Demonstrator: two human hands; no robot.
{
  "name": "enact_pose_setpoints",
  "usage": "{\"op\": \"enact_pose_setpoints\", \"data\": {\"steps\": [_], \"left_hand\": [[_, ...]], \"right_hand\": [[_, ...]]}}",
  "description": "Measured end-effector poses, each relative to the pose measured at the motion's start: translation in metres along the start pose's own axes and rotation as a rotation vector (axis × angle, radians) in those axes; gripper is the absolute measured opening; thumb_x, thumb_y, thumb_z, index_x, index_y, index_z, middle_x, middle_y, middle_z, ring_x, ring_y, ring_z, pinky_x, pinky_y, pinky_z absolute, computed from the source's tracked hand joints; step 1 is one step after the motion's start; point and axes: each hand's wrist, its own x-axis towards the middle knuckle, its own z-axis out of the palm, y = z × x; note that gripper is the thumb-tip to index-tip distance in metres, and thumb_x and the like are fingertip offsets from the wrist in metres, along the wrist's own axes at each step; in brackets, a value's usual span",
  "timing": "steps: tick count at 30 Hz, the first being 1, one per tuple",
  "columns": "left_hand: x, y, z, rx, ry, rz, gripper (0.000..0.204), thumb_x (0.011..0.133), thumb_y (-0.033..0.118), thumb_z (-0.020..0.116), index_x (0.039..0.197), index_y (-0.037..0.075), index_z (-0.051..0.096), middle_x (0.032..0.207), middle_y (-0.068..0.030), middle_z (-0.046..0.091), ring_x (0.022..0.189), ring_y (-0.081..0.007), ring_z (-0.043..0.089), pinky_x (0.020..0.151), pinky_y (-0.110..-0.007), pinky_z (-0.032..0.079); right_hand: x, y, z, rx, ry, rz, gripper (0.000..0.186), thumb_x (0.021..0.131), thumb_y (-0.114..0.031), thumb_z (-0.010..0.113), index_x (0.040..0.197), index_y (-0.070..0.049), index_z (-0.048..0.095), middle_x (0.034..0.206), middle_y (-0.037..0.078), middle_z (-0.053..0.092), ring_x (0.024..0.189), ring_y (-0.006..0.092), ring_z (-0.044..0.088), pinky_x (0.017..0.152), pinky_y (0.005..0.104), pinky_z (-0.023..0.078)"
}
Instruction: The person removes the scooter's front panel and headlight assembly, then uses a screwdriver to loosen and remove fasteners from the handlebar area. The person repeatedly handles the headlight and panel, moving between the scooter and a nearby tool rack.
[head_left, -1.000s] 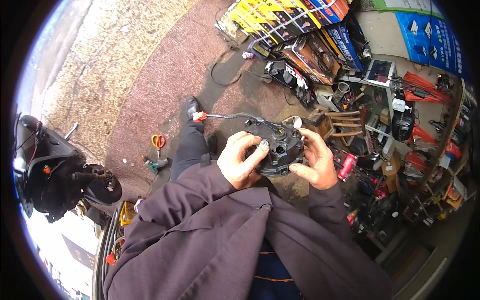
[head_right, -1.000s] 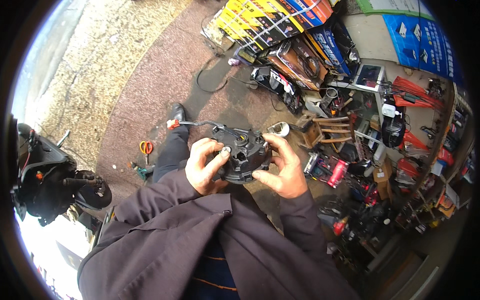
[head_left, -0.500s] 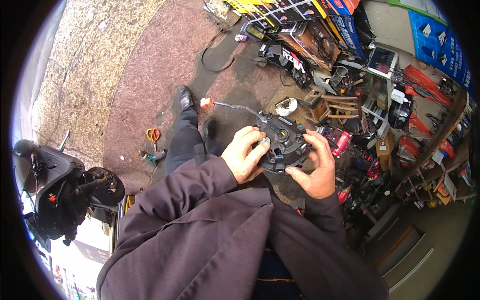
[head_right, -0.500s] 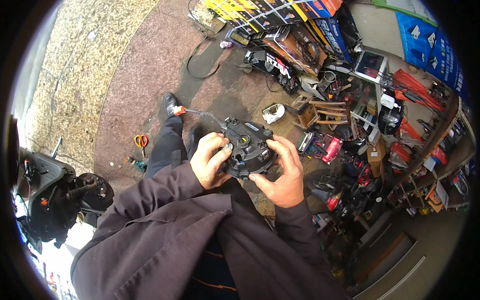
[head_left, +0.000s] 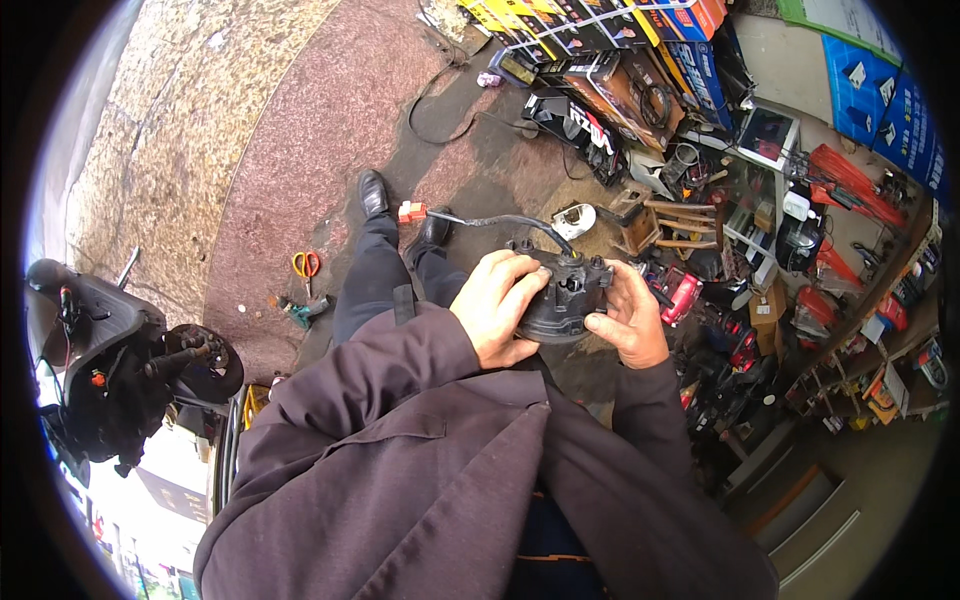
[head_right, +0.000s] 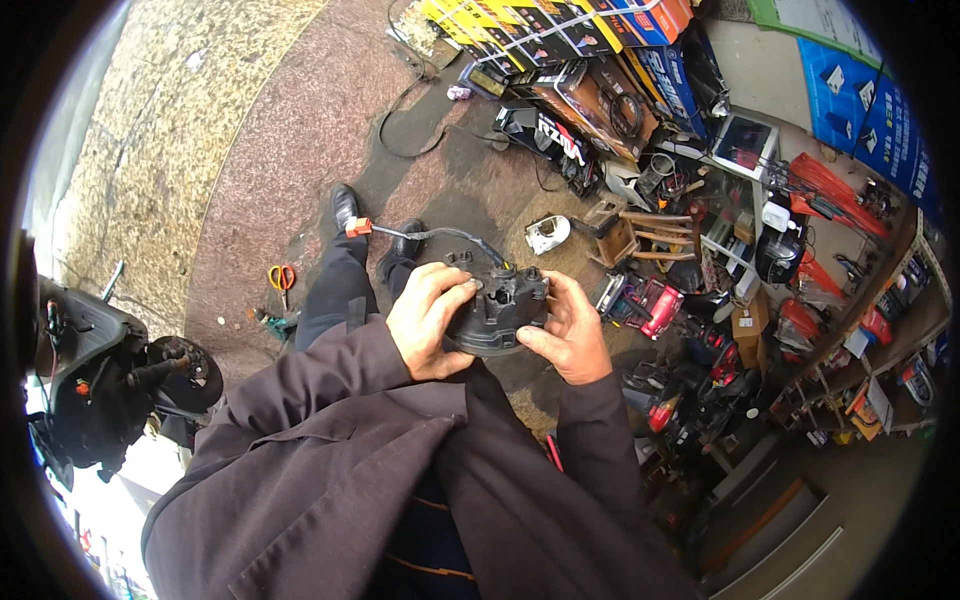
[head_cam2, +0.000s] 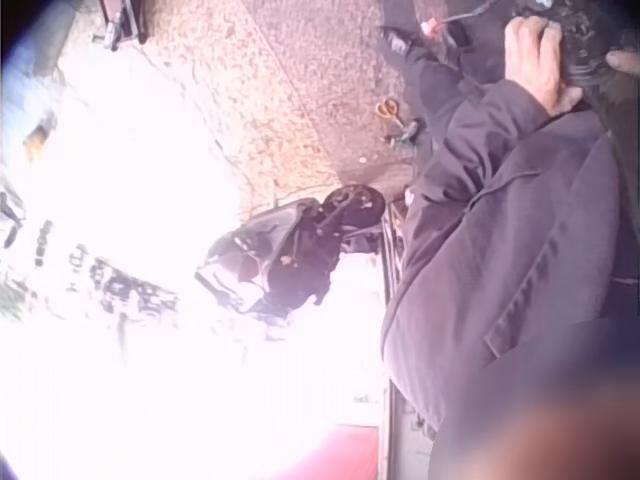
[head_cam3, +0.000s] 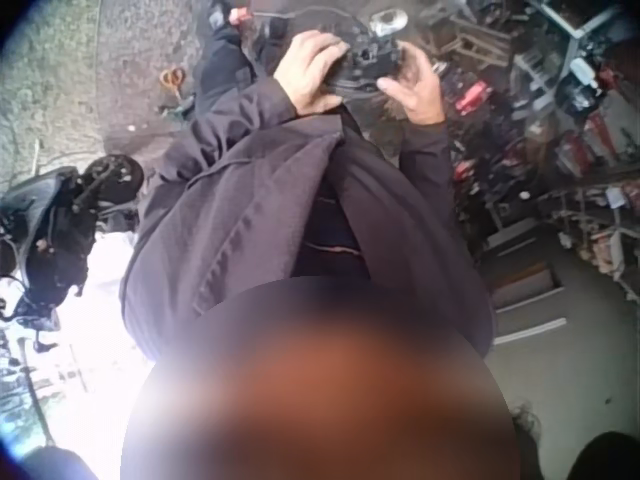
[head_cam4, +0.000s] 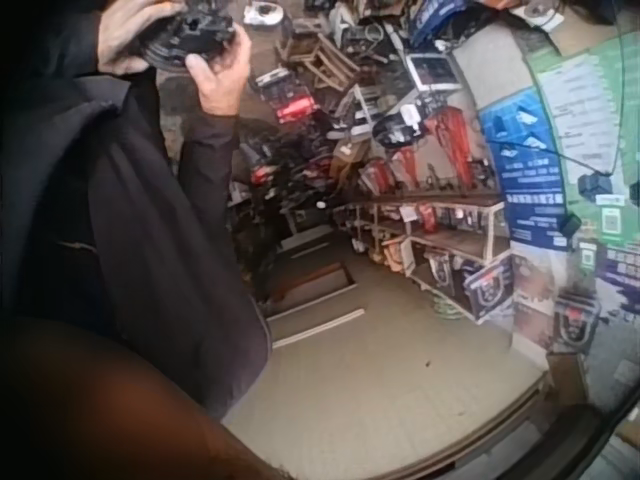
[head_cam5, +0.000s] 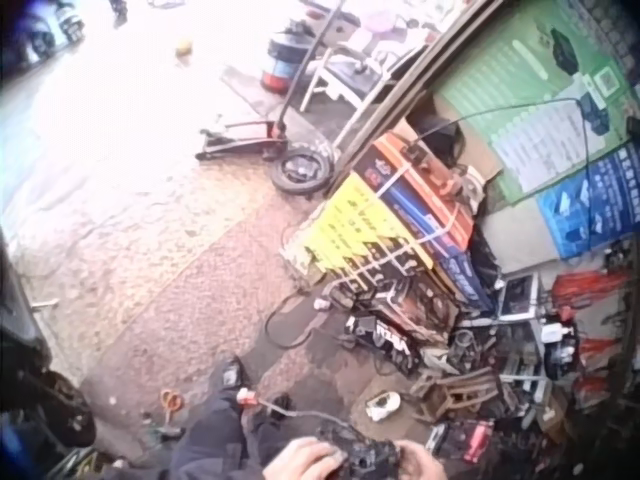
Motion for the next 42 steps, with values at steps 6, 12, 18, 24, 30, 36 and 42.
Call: {"op": "enact_pose_setpoints", "data": {"steps": [6, 12, 18, 24, 30, 36, 42], "left_hand": [[0.002, 0.004, 0.002, -0.015, -0.010, -0.033, 0.088, 0.051, 0.017, 0.083, 0.128, -0.006, 0.048, 0.123, -0.0224, 0.050, 0.112, -0.0422, 0.050, 0.100, -0.049, 0.043], [0.002, 0.004, 0.000, -0.023, 0.019, -0.034, 0.084, 0.049, 0.016, 0.084, 0.122, -0.006, 0.049, 0.122, -0.0226, 0.052, 0.111, -0.0426, 0.051, 0.099, -0.050, 0.043], [0.002, 0.003, 0.000, -0.026, 0.060, -0.007, 0.077, 0.047, 0.014, 0.085, 0.114, -0.006, 0.051, 0.120, -0.0247, 0.055, 0.108, -0.0447, 0.055, 0.094, -0.052, 0.046], [0.004, 0.000, -0.005, -0.023, 0.062, 0.029, 0.076, 0.048, 0.014, 0.084, 0.113, -0.006, 0.051, 0.120, -0.0260, 0.055, 0.107, -0.0459, 0.055, 0.093, -0.053, 0.046], [0.006, 0.000, -0.012, -0.017, 0.051, 0.031, 0.076, 0.049, 0.015, 0.084, 0.114, -0.006, 0.051, 0.121, -0.0251, 0.055, 0.109, -0.0449, 0.054, 0.094, -0.052, 0.045], [0.007, 0.003, -0.022, -0.010, 0.102, -0.001, 0.081, 0.048, 0.018, 0.086, 0.119, -0.002, 0.051, 0.123, -0.0205, 0.055, 0.113, -0.0421, 0.052, 0.098, -0.052, 0.043], [0.013, 0.003, -0.033, -0.059, 0.184, 0.000, 0.087, 0.051, 0.023, 0.091, 0.125, 0.000, 0.050, 0.125, -0.0204, 0.054, 0.113, -0.0416, 0.051, 0.100, -0.052, 0.040]], "right_hand": [[0.000, 0.008, -0.007, 0.013, -0.021, 0.023, 0.079, 0.076, -0.012, 0.083, 0.141, 0.002, 0.039, 0.133, 0.013, 0.052, 0.122, 0.0246, 0.054, 0.100, 0.0361, 0.046], [-0.001, 0.012, -0.007, -0.007, -0.004, 0.033, 0.080, 0.078, -0.014, 0.082, 0.142, 0.002, 0.038, 0.133, 0.013, 0.053, 0.121, 0.0251, 0.055, 0.098, 0.0363, 0.047], [-0.002, 0.005, 0.000, 0.023, 0.015, 0.075, 0.086, 0.073, -0.020, 0.084, 0.142, 0.003, 0.039, 0.138, 0.014, 0.050, 0.126, 0.0277, 0.050, 0.106, 0.0384, 0.038], [-0.001, -0.004, 0.009, 0.023, 0.019, 0.037, 0.083, 0.072, -0.016, 0.084, 0.141, 0.000, 0.040, 0.136, 0.012, 0.051, 0.121, 0.0260, 0.054, 0.099, 0.0369, 0.044], [-0.002, -0.006, 0.011, 0.032, 0.034, 0.042, 0.083, 0.072, -0.014, 0.084, 0.141, 0.000, 0.040, 0.135, 0.012, 0.051, 0.121, 0.0261, 0.053, 0.100, 0.0372, 0.043], [0.006, 0.005, 0.016, 0.158, -0.013, 0.021, 0.083, 0.073, -0.018, 0.083, 0.141, 0.001, 0.039, 0.134, 0.012, 0.052, 0.123, 0.0261, 0.052, 0.104, 0.0394, 0.041], [0.013, 0.006, 0.034, 0.424, -0.039, 0.067, 0.070, 0.079, -0.027, 0.080, 0.134, -0.003, 0.045, 0.126, 0.009, 0.055, 0.114, 0.0230, 0.056, 0.097, 0.0380, 0.046]]}}
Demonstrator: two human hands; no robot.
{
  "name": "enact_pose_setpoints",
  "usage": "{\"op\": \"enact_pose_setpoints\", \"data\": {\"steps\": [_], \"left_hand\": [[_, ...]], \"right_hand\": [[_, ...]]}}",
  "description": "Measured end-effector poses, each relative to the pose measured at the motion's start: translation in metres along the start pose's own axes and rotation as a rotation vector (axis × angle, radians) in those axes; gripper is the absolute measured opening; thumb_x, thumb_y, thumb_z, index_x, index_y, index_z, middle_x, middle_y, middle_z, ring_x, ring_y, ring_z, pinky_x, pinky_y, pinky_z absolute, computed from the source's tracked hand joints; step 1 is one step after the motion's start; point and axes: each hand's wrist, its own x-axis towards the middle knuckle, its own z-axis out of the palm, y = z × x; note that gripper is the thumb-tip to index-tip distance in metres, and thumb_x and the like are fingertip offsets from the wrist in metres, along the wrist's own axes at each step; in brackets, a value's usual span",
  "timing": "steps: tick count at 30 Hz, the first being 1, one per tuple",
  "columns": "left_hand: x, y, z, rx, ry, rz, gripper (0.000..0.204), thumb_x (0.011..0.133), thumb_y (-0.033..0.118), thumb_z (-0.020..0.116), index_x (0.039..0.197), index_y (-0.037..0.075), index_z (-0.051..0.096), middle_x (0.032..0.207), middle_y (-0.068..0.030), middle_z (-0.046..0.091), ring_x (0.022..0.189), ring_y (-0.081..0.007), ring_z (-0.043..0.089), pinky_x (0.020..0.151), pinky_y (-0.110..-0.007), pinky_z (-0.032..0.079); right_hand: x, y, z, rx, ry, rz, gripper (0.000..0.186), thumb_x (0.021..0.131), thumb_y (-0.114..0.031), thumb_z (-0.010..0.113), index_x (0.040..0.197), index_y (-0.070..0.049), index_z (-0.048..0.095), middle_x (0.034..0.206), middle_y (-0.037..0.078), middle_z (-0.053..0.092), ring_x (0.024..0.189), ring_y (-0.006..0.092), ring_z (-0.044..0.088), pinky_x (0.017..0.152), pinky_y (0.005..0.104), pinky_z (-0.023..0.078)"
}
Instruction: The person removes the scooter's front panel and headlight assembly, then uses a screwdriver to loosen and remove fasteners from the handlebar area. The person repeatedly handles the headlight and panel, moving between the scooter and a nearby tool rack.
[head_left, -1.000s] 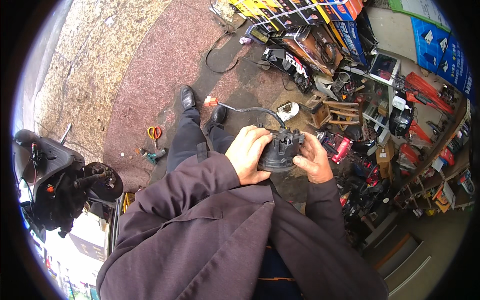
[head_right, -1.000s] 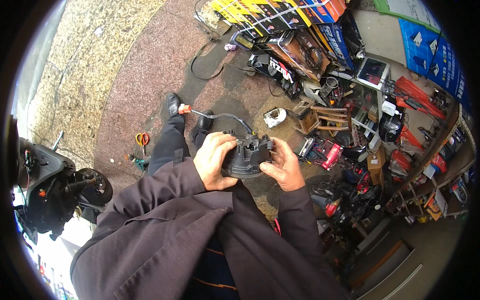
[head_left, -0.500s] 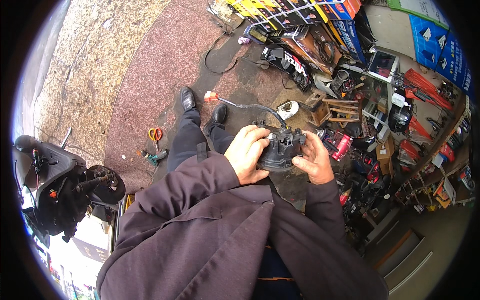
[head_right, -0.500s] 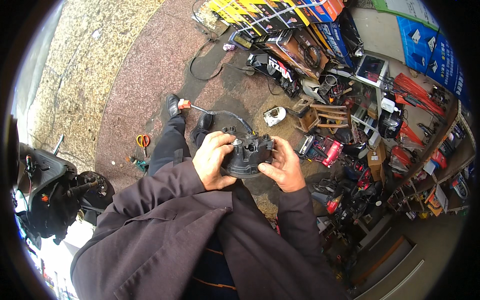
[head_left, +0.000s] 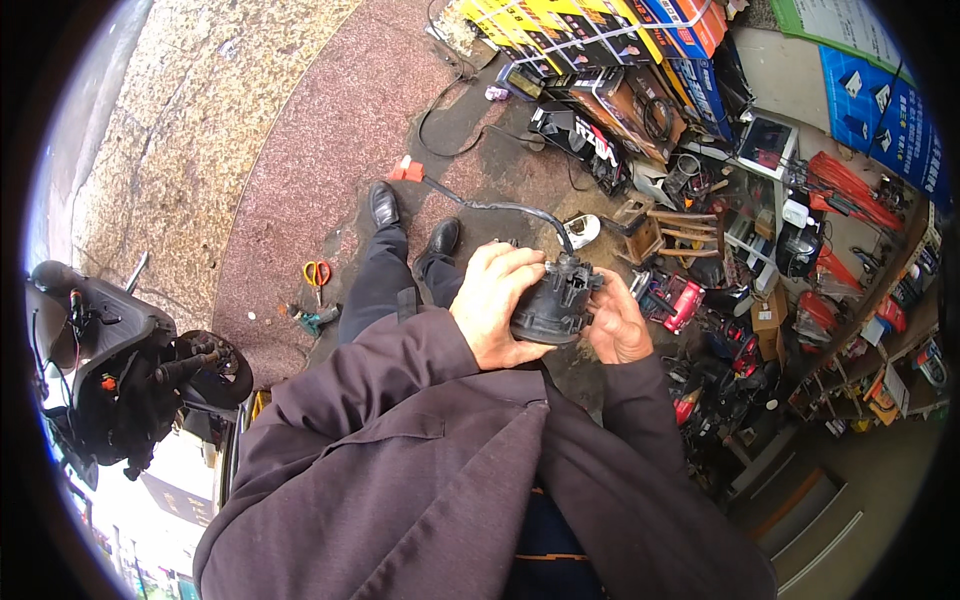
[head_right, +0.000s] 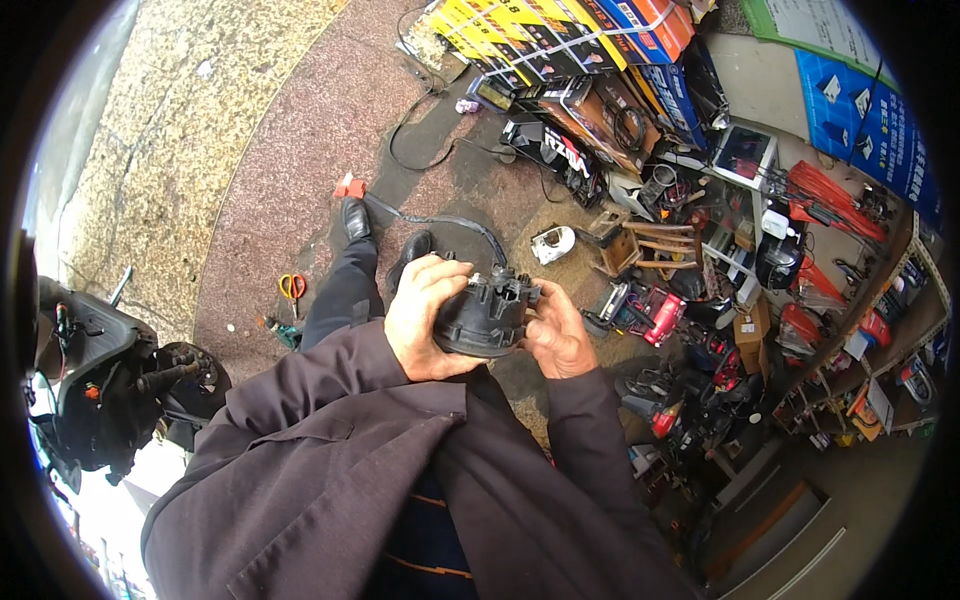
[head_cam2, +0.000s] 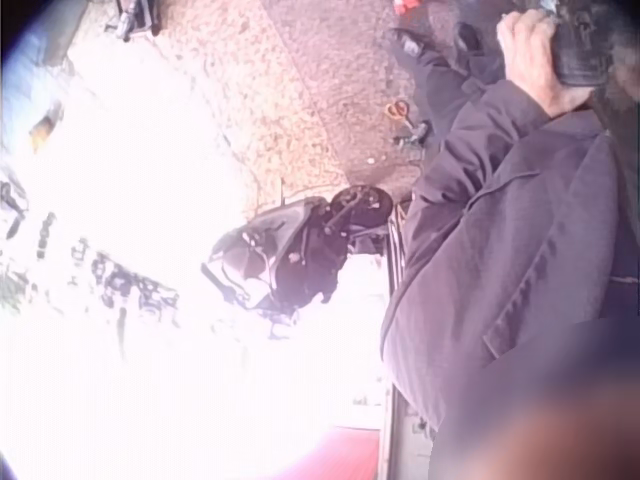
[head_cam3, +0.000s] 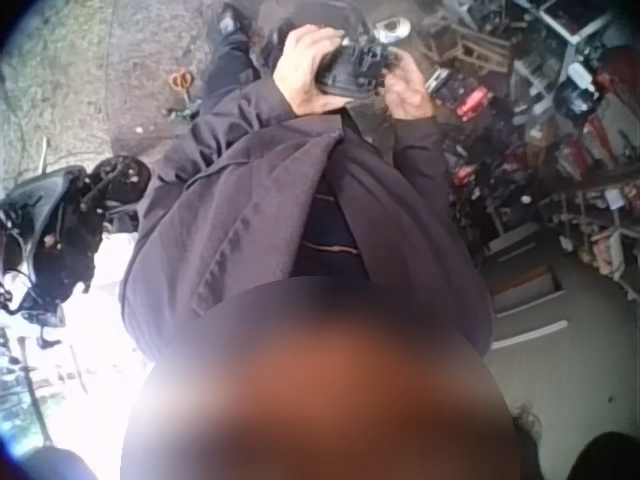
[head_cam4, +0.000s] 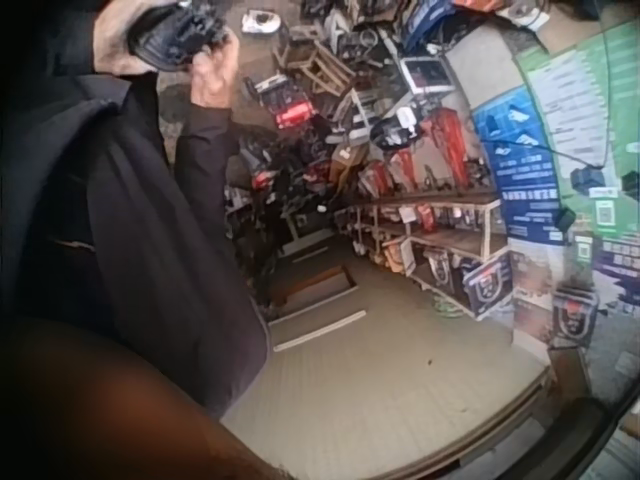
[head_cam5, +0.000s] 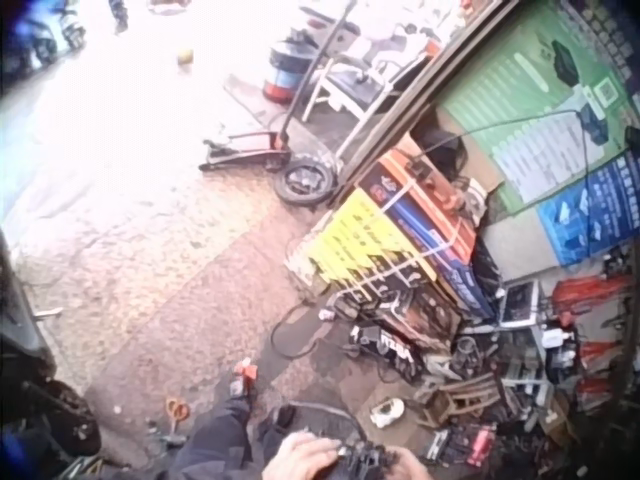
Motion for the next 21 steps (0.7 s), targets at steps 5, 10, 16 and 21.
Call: {"op": "enact_pose_setpoints", "data": {"steps": [5, 10, 16, 21], "left_hand": [[0.003, 0.001, -0.009, -0.009, -0.043, 0.085, 0.097, 0.052, 0.025, 0.092, 0.133, 0.001, 0.046, 0.130, -0.0236, 0.048, 0.115, -0.0427, 0.050, 0.104, -0.053, 0.037], [0.003, -0.001, -0.015, -0.163, 0.066, 0.043, 0.098, 0.056, 0.028, 0.091, 0.136, -0.001, 0.043, 0.138, -0.0280, 0.044, 0.124, -0.0464, 0.046, 0.106, -0.054, 0.037], [-0.009, -0.007, -0.029, -0.221, 0.147, -0.404, 0.084, 0.072, 0.023, 0.078, 0.141, -0.004, 0.037, 0.136, -0.0249, 0.043, 0.126, -0.0386, 0.045, 0.107, -0.047, 0.037], [-0.011, -0.007, -0.025, -0.589, 0.044, -0.651, 0.073, 0.082, 0.018, 0.073, 0.142, -0.003, 0.036, 0.128, -0.0180, 0.051, 0.120, -0.0254, 0.050, 0.103, -0.040, 0.043]], "right_hand": [[0.015, 0.006, 0.022, -0.008, 0.163, 0.021, 0.044, 0.087, -0.024, 0.074, 0.122, -0.008, 0.052, 0.112, 0.005, 0.060, 0.103, 0.0169, 0.059, 0.088, 0.0341, 0.050], [0.018, 0.003, 0.031, -0.031, 0.165, -0.062, 0.045, 0.088, -0.016, 0.068, 0.127, -0.003, 0.050, 0.110, 0.006, 0.061, 0.101, 0.0160, 0.059, 0.089, 0.0321, 0.049], [0.018, -0.009, 0.031, -0.013, 0.093, -0.081, 0.059, 0.080, -0.021, 0.072, 0.131, -0.003, 0.048, 0.113, 0.009, 0.061, 0.104, 0.0193, 0.060, 0.092, 0.0343, 0.049], [0.023, -0.012, 0.030, -0.048, 0.044, -0.103, 0.064, 0.076, -0.022, 0.076, 0.131, -0.003, 0.048, 0.119, 0.010, 0.060, 0.109, 0.0213, 0.059, 0.096, 0.0351, 0.047]]}}
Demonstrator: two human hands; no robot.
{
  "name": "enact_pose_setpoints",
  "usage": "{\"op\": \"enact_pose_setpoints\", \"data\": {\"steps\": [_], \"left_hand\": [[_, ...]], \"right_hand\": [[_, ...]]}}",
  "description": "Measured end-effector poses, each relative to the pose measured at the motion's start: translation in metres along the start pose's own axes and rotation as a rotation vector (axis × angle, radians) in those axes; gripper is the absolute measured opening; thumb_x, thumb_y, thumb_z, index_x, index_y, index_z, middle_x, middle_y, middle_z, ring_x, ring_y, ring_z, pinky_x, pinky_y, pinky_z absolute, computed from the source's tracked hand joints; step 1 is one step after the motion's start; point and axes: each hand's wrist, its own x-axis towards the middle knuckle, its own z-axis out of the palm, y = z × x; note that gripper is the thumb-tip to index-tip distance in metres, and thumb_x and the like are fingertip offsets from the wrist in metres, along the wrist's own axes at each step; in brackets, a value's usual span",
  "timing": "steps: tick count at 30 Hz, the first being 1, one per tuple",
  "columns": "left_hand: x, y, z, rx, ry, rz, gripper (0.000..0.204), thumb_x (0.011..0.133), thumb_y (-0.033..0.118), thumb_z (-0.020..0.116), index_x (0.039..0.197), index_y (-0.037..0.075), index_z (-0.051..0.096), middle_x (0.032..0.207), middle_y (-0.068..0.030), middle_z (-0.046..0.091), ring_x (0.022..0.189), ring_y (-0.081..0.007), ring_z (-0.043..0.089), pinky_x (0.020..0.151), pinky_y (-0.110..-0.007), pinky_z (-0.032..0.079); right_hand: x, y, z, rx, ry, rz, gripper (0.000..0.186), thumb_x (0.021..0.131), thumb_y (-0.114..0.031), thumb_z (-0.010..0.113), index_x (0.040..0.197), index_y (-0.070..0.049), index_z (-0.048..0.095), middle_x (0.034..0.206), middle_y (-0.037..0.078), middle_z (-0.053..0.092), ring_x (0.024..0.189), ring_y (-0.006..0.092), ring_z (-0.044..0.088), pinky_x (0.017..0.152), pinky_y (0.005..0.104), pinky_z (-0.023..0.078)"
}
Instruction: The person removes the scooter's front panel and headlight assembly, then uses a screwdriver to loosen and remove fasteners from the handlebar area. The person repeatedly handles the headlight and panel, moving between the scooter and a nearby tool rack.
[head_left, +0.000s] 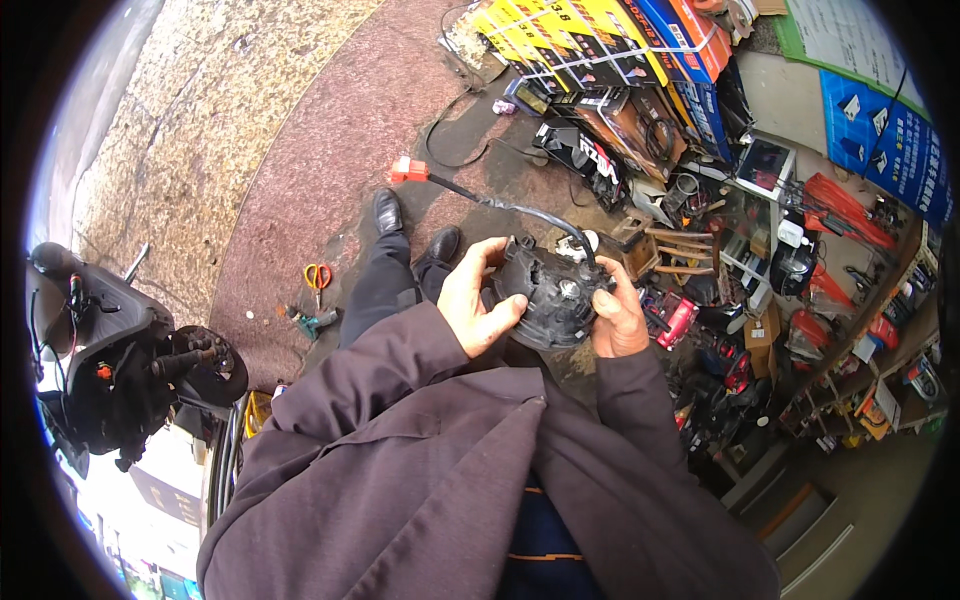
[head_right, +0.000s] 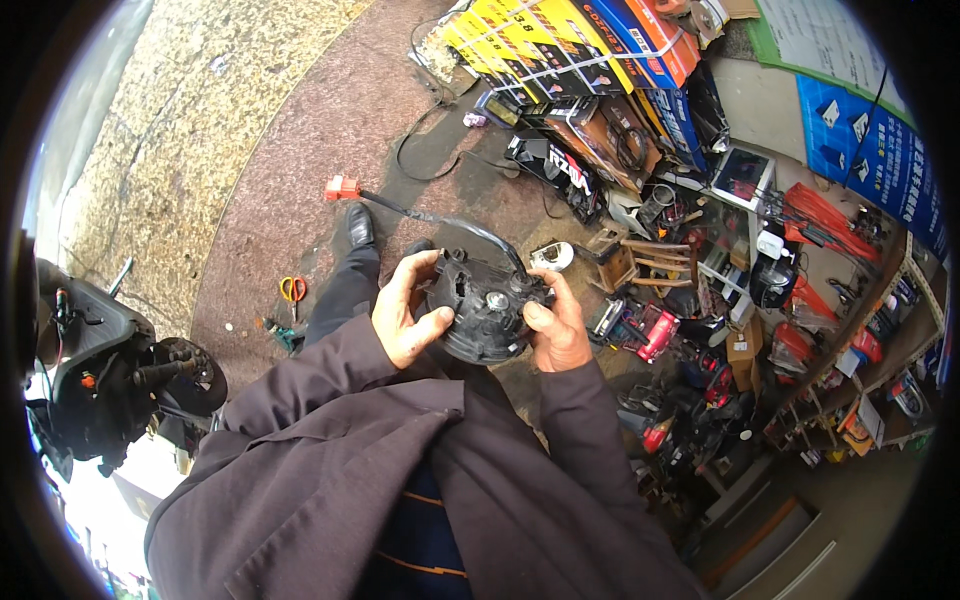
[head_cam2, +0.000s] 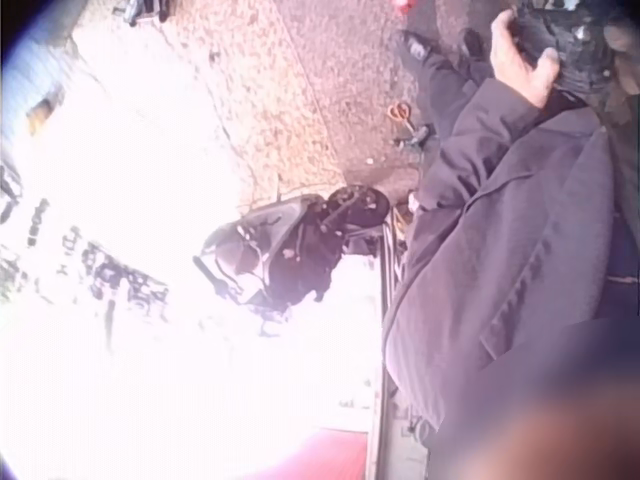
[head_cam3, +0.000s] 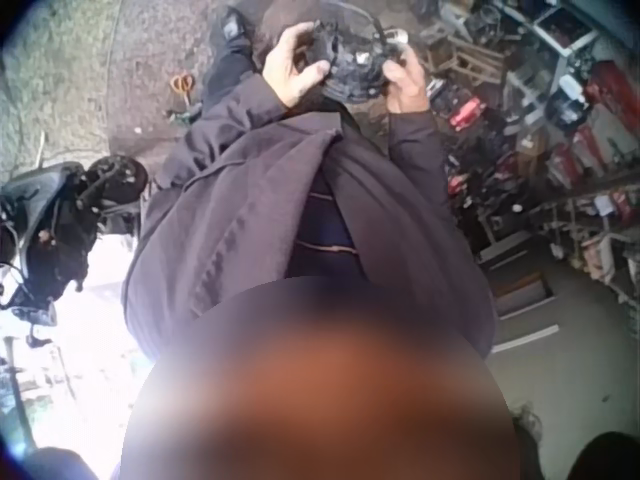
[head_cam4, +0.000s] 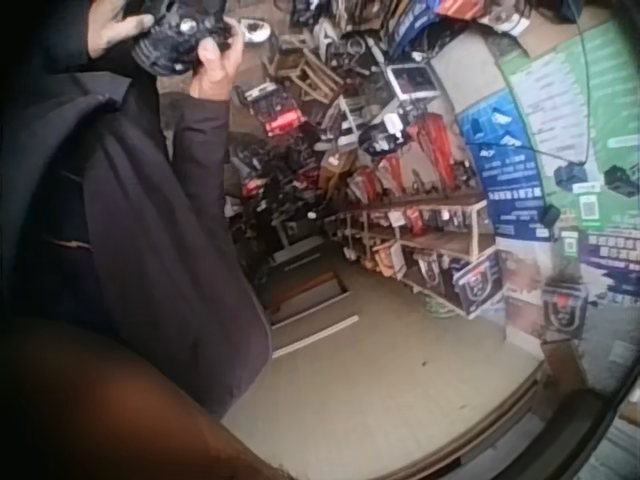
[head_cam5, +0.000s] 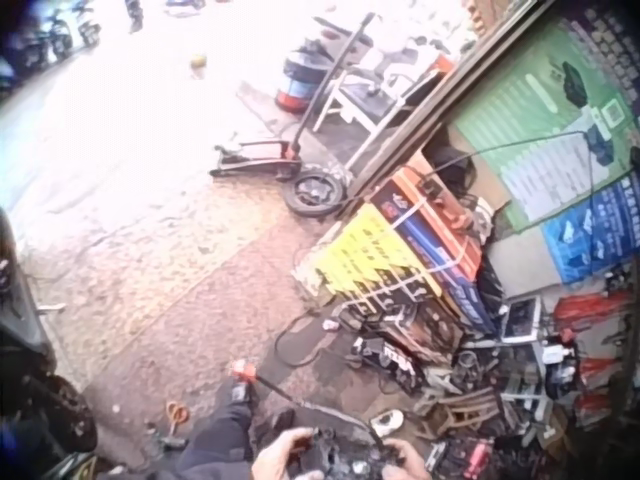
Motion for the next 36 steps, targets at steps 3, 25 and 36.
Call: {"op": "enact_pose_setpoints", "data": {"steps": [3, 25, 36], "left_hand": [[0.000, 0.002, 0.002, 0.041, -0.014, 0.053, 0.072, 0.081, 0.017, 0.072, 0.140, -0.005, 0.037, 0.126, -0.0184, 0.054, 0.115, -0.0258, 0.054, 0.103, -0.038, 0.043], [0.005, -0.009, 0.021, -0.286, -0.078, -0.208, 0.065, 0.083, 0.007, 0.068, 0.138, 0.001, 0.034, 0.132, -0.0194, 0.047, 0.125, -0.0275, 0.048, 0.095, -0.040, 0.050], [0.004, -0.015, 0.019, -0.188, -0.103, -0.270, 0.058, 0.084, 0.009, 0.067, 0.134, 0.002, 0.037, 0.127, -0.0145, 0.050, 0.122, -0.0271, 0.048, 0.102, -0.043, 0.042]], "right_hand": [[0.001, -0.002, -0.003, -0.014, -0.020, -0.038, 0.067, 0.074, -0.022, 0.078, 0.131, -0.004, 0.049, 0.122, 0.011, 0.058, 0.112, 0.0224, 0.058, 0.099, 0.0357, 0.045], [-0.010, -0.017, -0.027, -0.380, -0.038, -0.233, 0.068, 0.070, -0.025, 0.083, 0.124, 0.002, 0.052, 0.133, 0.016, 0.053, 0.122, 0.0242, 0.051, 0.107, 0.0365, 0.036], [-0.021, -0.016, -0.026, -0.435, -0.062, -0.258, 0.070, 0.073, -0.026, 0.083, 0.128, 0.003, 0.051, 0.134, 0.017, 0.052, 0.124, 0.0246, 0.050, 0.107, 0.0368, 0.037]]}}
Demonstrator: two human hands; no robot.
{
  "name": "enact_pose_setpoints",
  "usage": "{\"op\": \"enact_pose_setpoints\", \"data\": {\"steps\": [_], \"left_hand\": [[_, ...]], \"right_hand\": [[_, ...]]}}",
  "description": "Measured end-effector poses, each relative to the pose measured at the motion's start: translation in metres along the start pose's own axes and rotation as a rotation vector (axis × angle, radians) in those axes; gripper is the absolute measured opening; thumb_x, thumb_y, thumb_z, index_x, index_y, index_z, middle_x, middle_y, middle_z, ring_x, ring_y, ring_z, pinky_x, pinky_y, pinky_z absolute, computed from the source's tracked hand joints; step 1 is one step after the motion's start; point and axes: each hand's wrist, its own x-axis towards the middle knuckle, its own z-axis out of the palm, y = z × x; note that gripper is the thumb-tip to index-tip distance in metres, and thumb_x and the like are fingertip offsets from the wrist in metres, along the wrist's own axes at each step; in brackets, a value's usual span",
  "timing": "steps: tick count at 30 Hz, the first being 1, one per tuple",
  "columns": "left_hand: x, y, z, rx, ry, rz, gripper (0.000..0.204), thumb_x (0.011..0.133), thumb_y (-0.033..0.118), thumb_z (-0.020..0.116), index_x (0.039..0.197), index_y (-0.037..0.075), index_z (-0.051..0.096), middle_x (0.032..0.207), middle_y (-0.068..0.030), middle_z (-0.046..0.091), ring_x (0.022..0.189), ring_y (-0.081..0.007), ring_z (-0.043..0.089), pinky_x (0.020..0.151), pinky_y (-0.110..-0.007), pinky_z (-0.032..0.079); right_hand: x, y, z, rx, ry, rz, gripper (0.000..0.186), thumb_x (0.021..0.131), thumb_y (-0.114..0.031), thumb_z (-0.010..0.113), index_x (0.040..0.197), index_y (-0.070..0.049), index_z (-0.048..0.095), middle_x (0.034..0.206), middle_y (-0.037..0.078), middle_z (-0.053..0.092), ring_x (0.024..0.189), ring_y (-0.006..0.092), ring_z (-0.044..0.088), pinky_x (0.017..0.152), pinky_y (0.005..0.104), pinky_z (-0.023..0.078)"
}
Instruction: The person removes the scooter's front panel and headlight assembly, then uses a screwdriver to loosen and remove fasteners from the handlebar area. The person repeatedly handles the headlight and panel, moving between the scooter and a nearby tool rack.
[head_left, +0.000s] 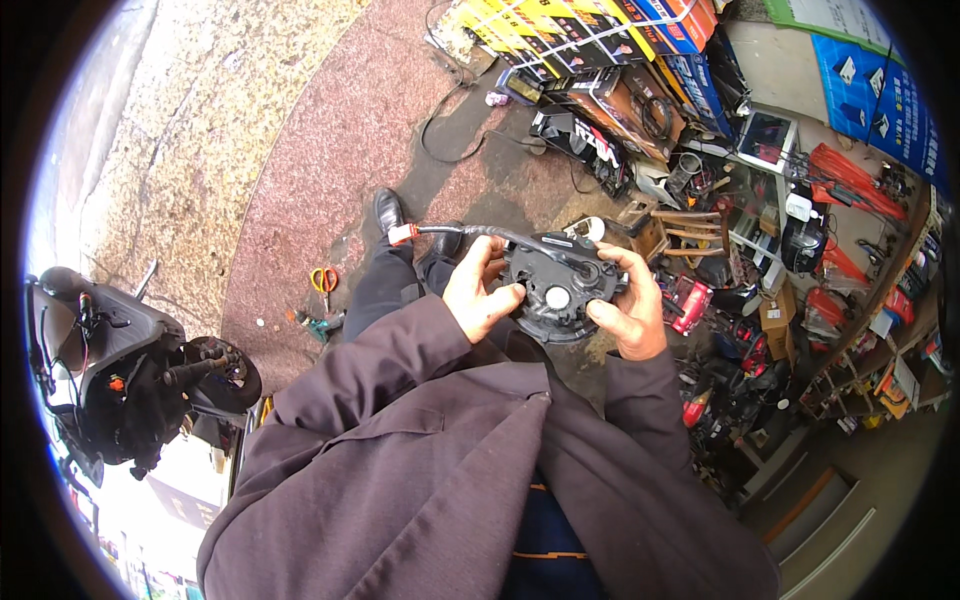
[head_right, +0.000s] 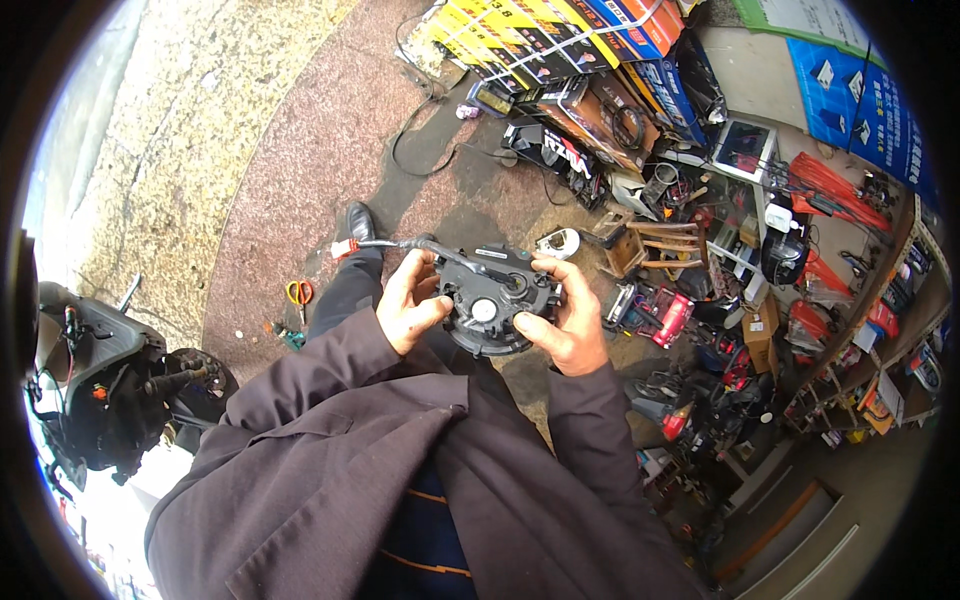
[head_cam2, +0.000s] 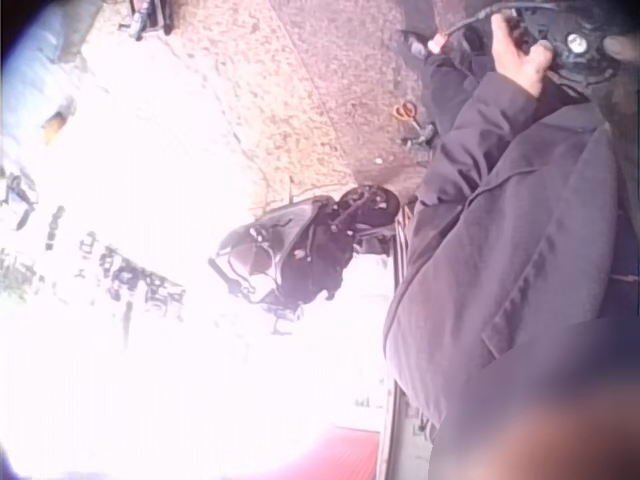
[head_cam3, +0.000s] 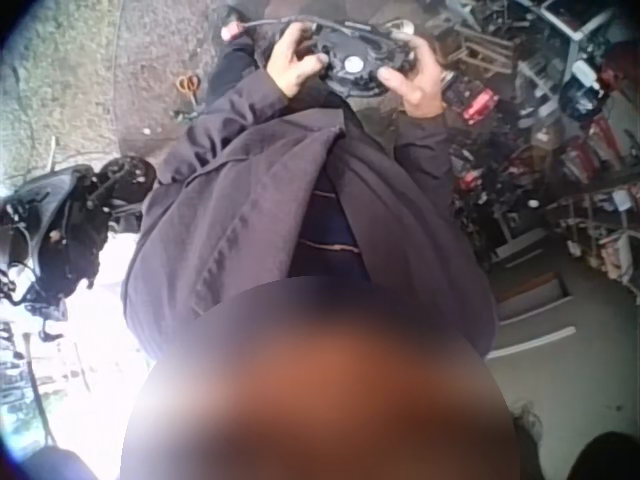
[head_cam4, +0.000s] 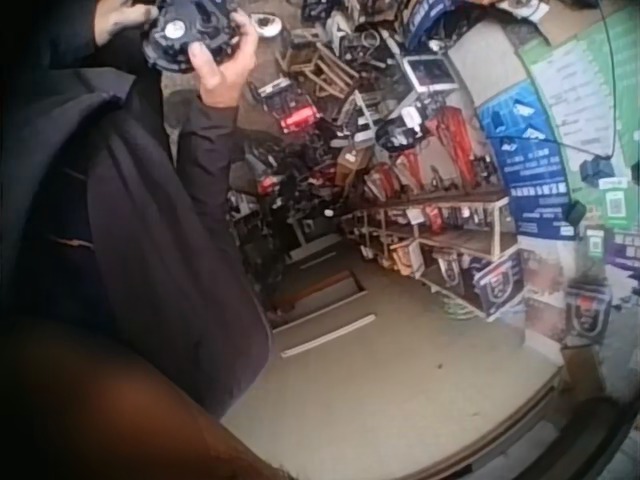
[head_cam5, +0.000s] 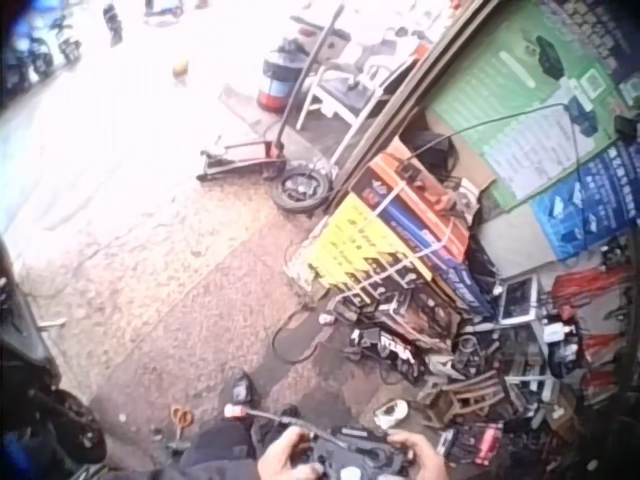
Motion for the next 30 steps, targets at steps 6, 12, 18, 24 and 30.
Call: {"op": "enact_pose_setpoints", "data": {"steps": [6, 12, 18, 24, 30], "left_hand": [[-0.004, 0.003, -0.002, -0.326, 0.030, -0.183, 0.046, 0.088, 0.008, 0.054, 0.133, 0.005, 0.041, 0.122, -0.0112, 0.055, 0.109, -0.0239, 0.058, 0.083, -0.044, 0.055], [-0.005, -0.002, -0.007, -0.431, 0.069, -0.254, 0.041, 0.085, 0.008, 0.052, 0.126, 0.008, 0.046, 0.113, -0.0089, 0.055, 0.103, -0.0263, 0.060, 0.072, -0.051, 0.056], [-0.005, -0.006, -0.004, -0.460, 0.078, -0.281, 0.025, 0.085, 0.016, 0.053, 0.110, 0.014, 0.049, 0.107, -0.0059, 0.057, 0.099, -0.0273, 0.061, 0.071, -0.054, 0.054], [-0.002, -0.007, -0.013, -0.483, -0.011, -0.454, 0.033, 0.086, 0.027, 0.049, 0.115, 0.012, 0.056, 0.112, -0.0092, 0.062, 0.102, -0.0321, 0.063, 0.072, -0.055, 0.055], [-0.005, 0.000, -0.007, -0.446, -0.004, -0.539, 0.053, 0.087, 0.038, 0.043, 0.130, 0.008, 0.051, 0.127, -0.0161, 0.059, 0.101, -0.0364, 0.064, 0.075, -0.055, 0.056]], "right_hand": [[-0.007, -0.001, 0.000, 0.044, -0.006, 0.002, 0.071, 0.084, -0.028, 0.074, 0.138, 0.007, 0.044, 0.131, 0.016, 0.054, 0.121, 0.0236, 0.052, 0.106, 0.0359, 0.038], [-0.013, -0.004, 0.004, 0.037, -0.024, -0.025, 0.064, 0.085, -0.016, 0.067, 0.140, 0.007, 0.044, 0.135, 0.017, 0.054, 0.127, 0.0259, 0.051, 0.108, 0.0367, 0.038], [-0.024, -0.010, 0.006, 0.009, -0.011, -0.038, 0.061, 0.084, -0.004, 0.063, 0.140, 0.006, 0.044, 0.137, 0.016, 0.052, 0.125, 0.0233, 0.052, 0.100, 0.0323, 0.045], [-0.033, -0.017, 0.010, -0.169, 0.025, -0.096, 0.053, 0.084, -0.006, 0.068, 0.134, 0.004, 0.053, 0.129, 0.012, 0.055, 0.101, 0.0169, 0.060, 0.069, 0.0225, 0.051], [-0.039, -0.035, 0.019, -0.460, 0.083, -0.175, 0.051, 0.085, -0.018, 0.072, 0.129, 0.003, 0.057, 0.123, 0.016, 0.060, 0.104, 0.0197, 0.062, 0.073, 0.0269, 0.052]]}}
